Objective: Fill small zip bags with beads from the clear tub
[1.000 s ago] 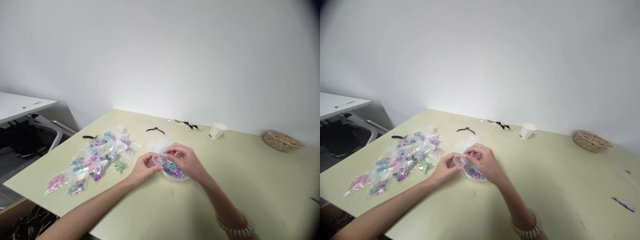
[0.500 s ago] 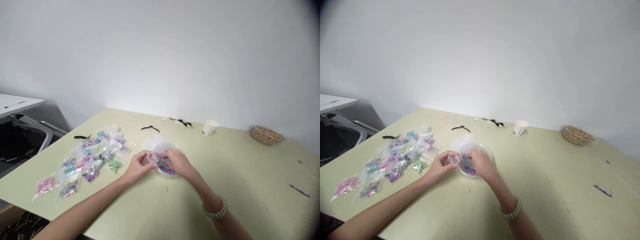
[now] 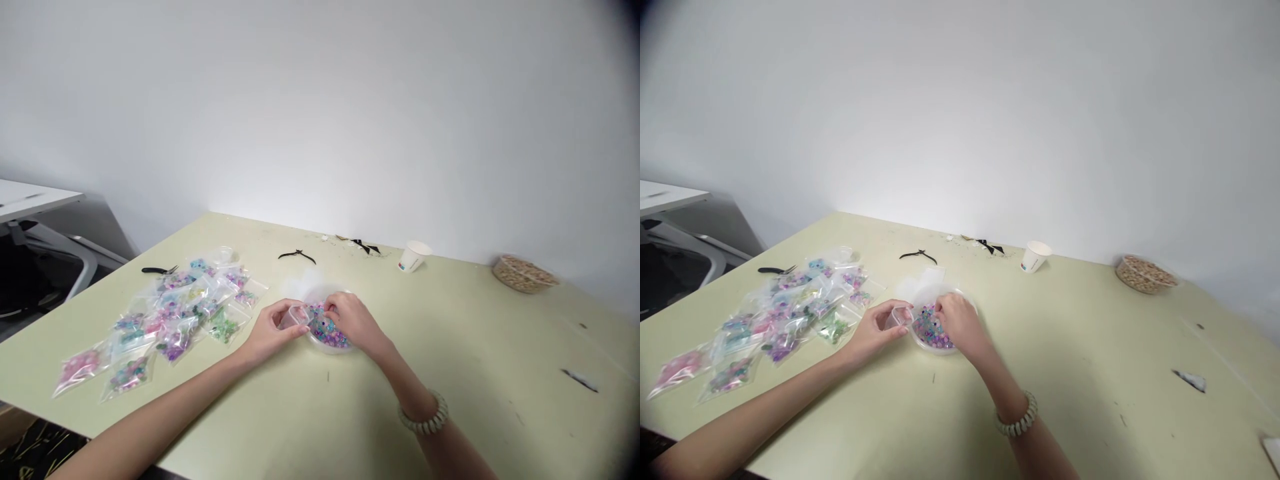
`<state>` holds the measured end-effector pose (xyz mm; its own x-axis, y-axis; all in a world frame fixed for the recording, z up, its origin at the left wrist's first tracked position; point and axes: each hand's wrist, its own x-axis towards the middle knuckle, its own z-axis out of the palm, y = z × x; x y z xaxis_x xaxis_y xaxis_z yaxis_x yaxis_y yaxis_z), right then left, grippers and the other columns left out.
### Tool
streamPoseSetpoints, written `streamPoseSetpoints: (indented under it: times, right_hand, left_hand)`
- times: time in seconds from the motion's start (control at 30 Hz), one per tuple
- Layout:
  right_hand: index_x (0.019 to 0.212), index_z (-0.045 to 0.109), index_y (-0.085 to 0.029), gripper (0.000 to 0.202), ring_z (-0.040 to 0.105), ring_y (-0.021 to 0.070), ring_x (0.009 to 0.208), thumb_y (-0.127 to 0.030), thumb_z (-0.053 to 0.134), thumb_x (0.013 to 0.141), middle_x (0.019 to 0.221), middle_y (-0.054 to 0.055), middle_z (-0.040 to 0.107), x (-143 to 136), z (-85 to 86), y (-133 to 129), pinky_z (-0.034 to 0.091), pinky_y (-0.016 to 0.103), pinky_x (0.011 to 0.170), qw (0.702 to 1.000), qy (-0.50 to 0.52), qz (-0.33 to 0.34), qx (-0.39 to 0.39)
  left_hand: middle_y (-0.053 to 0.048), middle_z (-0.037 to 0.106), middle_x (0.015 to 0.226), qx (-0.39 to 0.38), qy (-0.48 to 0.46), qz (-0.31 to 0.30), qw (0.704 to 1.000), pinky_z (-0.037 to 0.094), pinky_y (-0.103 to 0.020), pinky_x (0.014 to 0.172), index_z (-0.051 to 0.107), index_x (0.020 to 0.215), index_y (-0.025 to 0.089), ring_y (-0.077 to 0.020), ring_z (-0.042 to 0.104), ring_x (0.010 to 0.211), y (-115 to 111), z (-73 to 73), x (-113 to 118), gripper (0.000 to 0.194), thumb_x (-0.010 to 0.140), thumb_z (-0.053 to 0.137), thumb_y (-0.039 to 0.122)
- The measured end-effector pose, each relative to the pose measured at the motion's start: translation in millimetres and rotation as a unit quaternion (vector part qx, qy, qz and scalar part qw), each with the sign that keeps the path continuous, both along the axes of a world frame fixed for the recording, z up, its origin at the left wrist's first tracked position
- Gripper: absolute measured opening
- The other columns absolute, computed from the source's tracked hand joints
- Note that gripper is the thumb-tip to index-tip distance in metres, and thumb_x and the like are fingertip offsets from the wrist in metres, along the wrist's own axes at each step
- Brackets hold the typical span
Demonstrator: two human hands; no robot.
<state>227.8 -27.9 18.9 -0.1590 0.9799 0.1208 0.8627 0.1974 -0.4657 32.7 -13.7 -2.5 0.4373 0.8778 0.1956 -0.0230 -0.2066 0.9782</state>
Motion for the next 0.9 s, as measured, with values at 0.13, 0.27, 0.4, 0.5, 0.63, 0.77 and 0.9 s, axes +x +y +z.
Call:
streamPoseSetpoints:
  times: [0.13,0.27,0.4,0.5,0.63,0.77,0.9]
  right_hand:
    - [0.072,0.065,-0.016,0.007,0.06,0.0144,0.066,-0.022,0.063,0.076,0.072,0.004,0.067,-10,13.2,-3,0.045,0.023,0.061,0.963,0.263,-0.005,0.051]
    - [0.073,0.066,-0.016,0.015,0.06,0.0148,0.065,-0.031,0.067,0.073,0.072,0.004,0.067,-26,14.9,-9,0.048,0.024,0.06,0.927,0.371,0.026,0.038]
    - [0.078,0.067,-0.016,0.019,0.063,0.0167,0.074,-0.034,0.06,0.079,0.082,0.007,0.07,-23,11.5,-6,0.049,0.026,0.067,0.913,0.406,0.023,0.043]
    - [0.08,0.067,-0.014,0.012,0.062,0.0162,0.072,-0.023,0.058,0.08,0.083,0.007,0.069,-9,9.6,-1,0.048,0.027,0.07,0.954,0.292,-0.03,0.065]
    - [0.075,0.069,-0.014,0.012,0.061,0.0178,0.073,-0.009,0.058,0.074,0.078,0.007,0.069,2,-0.6,1,0.043,0.027,0.071,0.999,0.043,0.02,-0.02]
    - [0.084,0.07,-0.017,0.019,0.062,0.0186,0.08,-0.006,0.057,0.074,0.084,0.006,0.069,-2,-9.9,-1,0.041,0.025,0.07,0.996,-0.041,0.045,-0.068]
    - [0.084,0.069,-0.018,0.022,0.061,0.0203,0.085,-0.005,0.054,0.074,0.089,0.006,0.069,-7,-6.5,-5,0.039,0.025,0.068,0.994,-0.088,0.025,-0.059]
  left_hand:
    - [-0.005,0.066,0.081,0.006,0.0,-0.004,1.0,0.044,-0.028,0.072,0.065,0.086,0.015,-0.0188,0.059,0.078,0,0.2,0,0.037,0.062,0.076,0.042]
    - [-0.006,0.067,0.083,0.006,-0.004,-0.011,1.0,0.045,-0.029,0.073,0.065,0.086,0.015,-0.0194,0.059,0.079,0,0.5,1,0.039,0.062,0.075,0.044]
    - [-0.005,0.066,0.082,0.007,-0.01,-0.006,1.0,0.045,-0.029,0.074,0.066,0.086,0.015,-0.0195,0.059,0.079,0,1.1,1,0.039,0.061,0.076,0.044]
    - [-0.005,0.066,0.08,0.004,-0.004,0.003,1.0,0.044,-0.029,0.075,0.066,0.086,0.015,-0.0196,0.059,0.08,0,1.0,1,0.04,0.06,0.077,0.043]
    - [-0.005,0.066,0.081,0.002,-0.002,-0.001,1.0,0.044,-0.029,0.075,0.065,0.088,0.015,-0.0197,0.059,0.08,1,-0.8,1,0.041,0.06,0.077,0.043]
    - [-0.005,0.066,0.081,0.006,-0.001,0.0,1.0,0.044,-0.028,0.074,0.065,0.087,0.015,-0.0195,0.059,0.08,1,-2.3,1,0.04,0.06,0.077,0.043]
    - [-0.004,0.065,0.081,0.01,-0.001,-0.003,1.0,0.043,-0.027,0.074,0.066,0.085,0.015,-0.0187,0.059,0.08,2,-2.1,1,0.039,0.061,0.077,0.043]
